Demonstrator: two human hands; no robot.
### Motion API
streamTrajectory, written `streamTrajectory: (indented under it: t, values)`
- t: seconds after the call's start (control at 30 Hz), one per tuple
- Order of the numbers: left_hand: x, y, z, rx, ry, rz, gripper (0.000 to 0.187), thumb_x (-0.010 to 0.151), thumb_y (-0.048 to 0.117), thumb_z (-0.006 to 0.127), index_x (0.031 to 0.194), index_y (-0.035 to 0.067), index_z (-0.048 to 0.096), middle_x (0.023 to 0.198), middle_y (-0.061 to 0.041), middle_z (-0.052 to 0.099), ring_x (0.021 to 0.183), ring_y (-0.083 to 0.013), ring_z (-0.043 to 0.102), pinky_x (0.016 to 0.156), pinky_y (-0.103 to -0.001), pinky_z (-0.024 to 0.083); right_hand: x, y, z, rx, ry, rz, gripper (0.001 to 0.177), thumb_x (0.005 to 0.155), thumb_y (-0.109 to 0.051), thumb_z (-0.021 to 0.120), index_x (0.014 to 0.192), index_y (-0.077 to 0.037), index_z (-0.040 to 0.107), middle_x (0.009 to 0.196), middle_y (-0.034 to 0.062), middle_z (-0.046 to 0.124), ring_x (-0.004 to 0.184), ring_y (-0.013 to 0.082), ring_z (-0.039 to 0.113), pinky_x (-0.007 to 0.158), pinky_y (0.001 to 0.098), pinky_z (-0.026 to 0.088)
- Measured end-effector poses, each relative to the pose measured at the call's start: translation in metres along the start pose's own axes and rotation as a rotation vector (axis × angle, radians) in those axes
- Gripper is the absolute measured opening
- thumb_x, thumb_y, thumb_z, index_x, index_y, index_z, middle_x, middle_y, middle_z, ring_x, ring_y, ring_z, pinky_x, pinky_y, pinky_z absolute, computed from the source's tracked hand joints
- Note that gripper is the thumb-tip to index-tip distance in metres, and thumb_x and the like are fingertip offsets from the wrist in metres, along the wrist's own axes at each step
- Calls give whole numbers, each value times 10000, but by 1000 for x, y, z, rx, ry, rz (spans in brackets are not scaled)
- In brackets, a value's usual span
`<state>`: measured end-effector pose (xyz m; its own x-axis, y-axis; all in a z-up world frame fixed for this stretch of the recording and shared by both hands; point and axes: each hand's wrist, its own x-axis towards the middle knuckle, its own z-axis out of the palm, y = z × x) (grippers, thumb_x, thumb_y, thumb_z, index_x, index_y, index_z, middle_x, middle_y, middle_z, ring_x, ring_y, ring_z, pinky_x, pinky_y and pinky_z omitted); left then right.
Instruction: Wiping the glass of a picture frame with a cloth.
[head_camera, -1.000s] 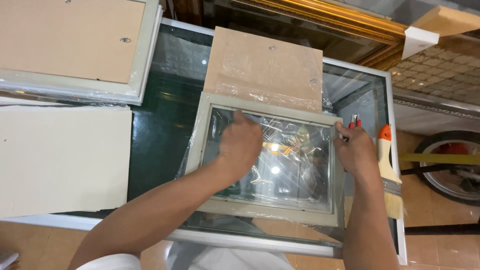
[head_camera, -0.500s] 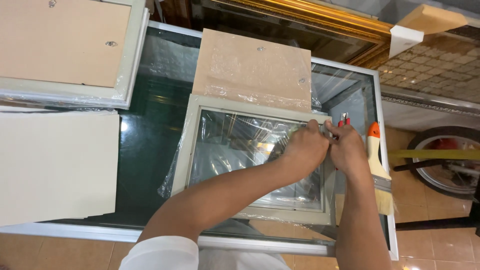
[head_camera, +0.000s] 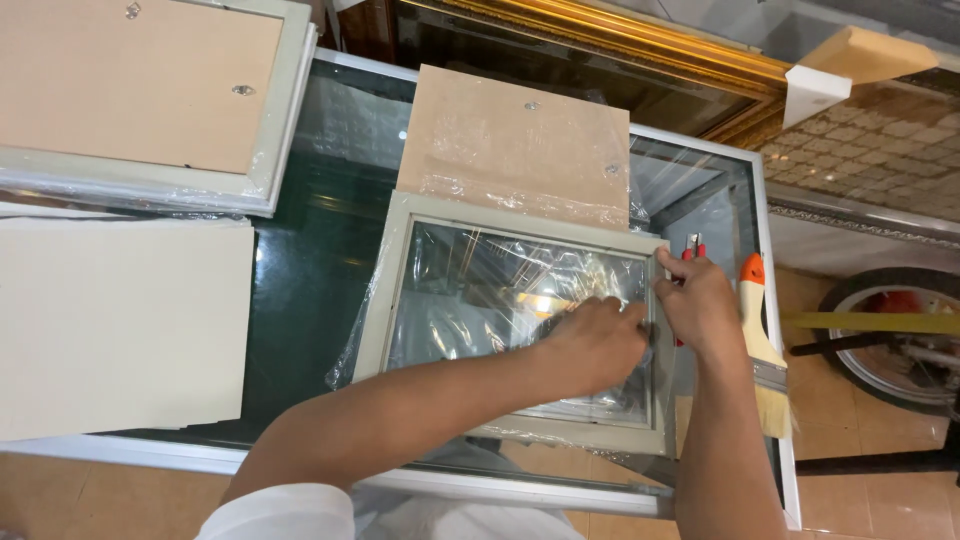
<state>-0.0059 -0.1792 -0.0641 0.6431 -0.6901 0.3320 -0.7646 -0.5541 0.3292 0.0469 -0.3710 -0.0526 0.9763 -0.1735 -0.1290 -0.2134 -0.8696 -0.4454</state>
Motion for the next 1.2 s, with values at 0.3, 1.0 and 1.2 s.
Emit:
streamTrajectory:
  t: [0.3, 1.0, 1.2]
  values:
    - [-29, 12, -44, -247, -429, 67, 424, 872, 21, 597, 1203, 208, 783, 1096, -106, 691, 996, -330, 662, 852, -446, 489, -2, -4, -1, -33, -8, 3, 432, 900, -210, 694, 1332, -230, 715, 1263, 189, 687, 1207, 445, 619, 1004, 567, 494]
    - [-63, -107, -114, -202, 454, -518, 369, 819, 198, 841, 1139, 130, 668, 1007, -86, 643, 1007, -370, 683, 829, -523, 563, -76, -87, -6, 708, -66, -236, 382, 895, 49, 712, 1271, -13, 711, 973, 135, 774, 853, 129, 644, 811, 319, 547]
    - [-131, -194, -109, 30, 524, -860, 193, 913, 294, 805, 1050, 163, 768, 904, -89, 696, 937, -409, 683, 803, -534, 521, -40, -39, 10, 369, 312, -186, 423, 894, -18, 788, 1310, -44, 716, 982, 168, 735, 879, 265, 711, 766, 381, 560]
